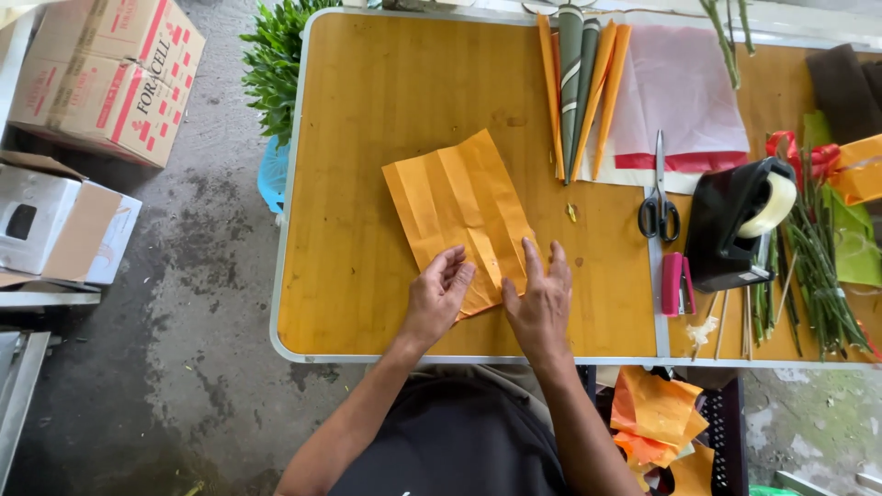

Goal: The person folds an orange sheet of wrapping paper around a flower stem on a wooden table. They secure the wrapped paper with a stapler and then repeat the process with another sheet of paper.

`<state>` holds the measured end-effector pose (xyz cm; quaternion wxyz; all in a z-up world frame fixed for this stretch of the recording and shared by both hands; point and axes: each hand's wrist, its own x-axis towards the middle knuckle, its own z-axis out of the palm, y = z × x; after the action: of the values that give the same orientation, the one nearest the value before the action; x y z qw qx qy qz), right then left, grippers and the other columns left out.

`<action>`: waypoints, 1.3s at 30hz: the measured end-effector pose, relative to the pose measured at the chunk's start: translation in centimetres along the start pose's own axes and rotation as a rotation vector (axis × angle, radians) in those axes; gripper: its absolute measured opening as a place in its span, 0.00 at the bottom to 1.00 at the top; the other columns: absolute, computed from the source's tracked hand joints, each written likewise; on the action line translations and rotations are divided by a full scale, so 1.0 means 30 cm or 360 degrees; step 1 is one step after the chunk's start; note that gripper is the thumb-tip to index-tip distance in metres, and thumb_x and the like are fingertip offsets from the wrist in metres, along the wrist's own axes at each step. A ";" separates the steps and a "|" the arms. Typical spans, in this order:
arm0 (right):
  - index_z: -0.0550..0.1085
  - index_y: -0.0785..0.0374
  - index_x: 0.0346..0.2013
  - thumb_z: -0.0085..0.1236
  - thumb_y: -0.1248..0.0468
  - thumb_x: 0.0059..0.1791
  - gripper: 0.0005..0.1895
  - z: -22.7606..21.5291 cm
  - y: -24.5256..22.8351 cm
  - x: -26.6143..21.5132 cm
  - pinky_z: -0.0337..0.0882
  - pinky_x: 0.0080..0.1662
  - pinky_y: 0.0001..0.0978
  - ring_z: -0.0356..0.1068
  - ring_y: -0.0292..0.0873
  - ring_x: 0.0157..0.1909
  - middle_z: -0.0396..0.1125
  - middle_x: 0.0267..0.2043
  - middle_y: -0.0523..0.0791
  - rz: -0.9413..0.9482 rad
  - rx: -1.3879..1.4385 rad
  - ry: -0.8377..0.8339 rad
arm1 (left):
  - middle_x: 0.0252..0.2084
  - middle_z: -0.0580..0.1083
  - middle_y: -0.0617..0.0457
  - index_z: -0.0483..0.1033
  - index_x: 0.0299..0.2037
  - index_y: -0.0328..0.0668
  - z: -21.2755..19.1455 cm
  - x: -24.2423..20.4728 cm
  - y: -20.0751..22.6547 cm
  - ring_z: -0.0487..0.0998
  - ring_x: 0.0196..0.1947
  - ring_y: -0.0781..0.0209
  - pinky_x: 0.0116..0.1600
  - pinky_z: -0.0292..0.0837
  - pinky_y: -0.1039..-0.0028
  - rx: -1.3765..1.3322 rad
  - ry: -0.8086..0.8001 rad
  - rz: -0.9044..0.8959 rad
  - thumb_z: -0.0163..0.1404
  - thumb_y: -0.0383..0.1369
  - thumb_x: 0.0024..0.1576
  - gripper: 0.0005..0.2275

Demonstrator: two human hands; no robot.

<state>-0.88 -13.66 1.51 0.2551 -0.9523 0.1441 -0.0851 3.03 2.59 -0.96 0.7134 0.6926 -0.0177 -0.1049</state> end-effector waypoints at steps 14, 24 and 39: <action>0.81 0.61 0.49 0.64 0.72 0.47 0.15 0.036 0.000 -0.012 0.75 0.52 0.43 0.76 0.54 0.48 0.75 0.38 0.49 -0.0354 0.0615 0.0423 | 0.66 0.62 0.22 0.53 0.73 0.33 0.065 0.086 0.077 0.67 0.65 0.30 0.64 0.68 0.50 -0.0211 -0.0187 -0.0180 0.57 0.52 0.57 0.41; 0.76 0.67 0.53 0.71 0.75 0.40 0.27 -0.016 -0.078 -0.055 0.78 0.55 0.47 0.67 0.67 0.64 0.54 0.70 0.65 -0.0924 0.0840 0.0768 | 0.43 0.78 0.46 0.77 0.53 0.37 0.168 0.160 0.246 0.81 0.42 0.53 0.53 0.79 0.53 -0.1257 0.0018 -0.0096 0.57 0.20 0.55 0.16; 0.69 0.64 0.64 0.50 0.55 0.58 0.23 0.033 0.075 0.021 0.72 0.58 0.52 0.70 0.63 0.59 0.64 0.60 0.60 0.0364 0.1209 0.0324 | 0.43 0.80 0.38 0.77 0.50 0.34 0.133 0.086 0.090 0.82 0.45 0.46 0.56 0.76 0.50 -0.1515 0.0646 -0.0662 0.59 0.34 0.58 0.14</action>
<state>-0.56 -15.28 -0.42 0.5809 -0.7550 0.2318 -0.1972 5.22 -1.73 1.56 0.9008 0.2893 0.3065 -0.1043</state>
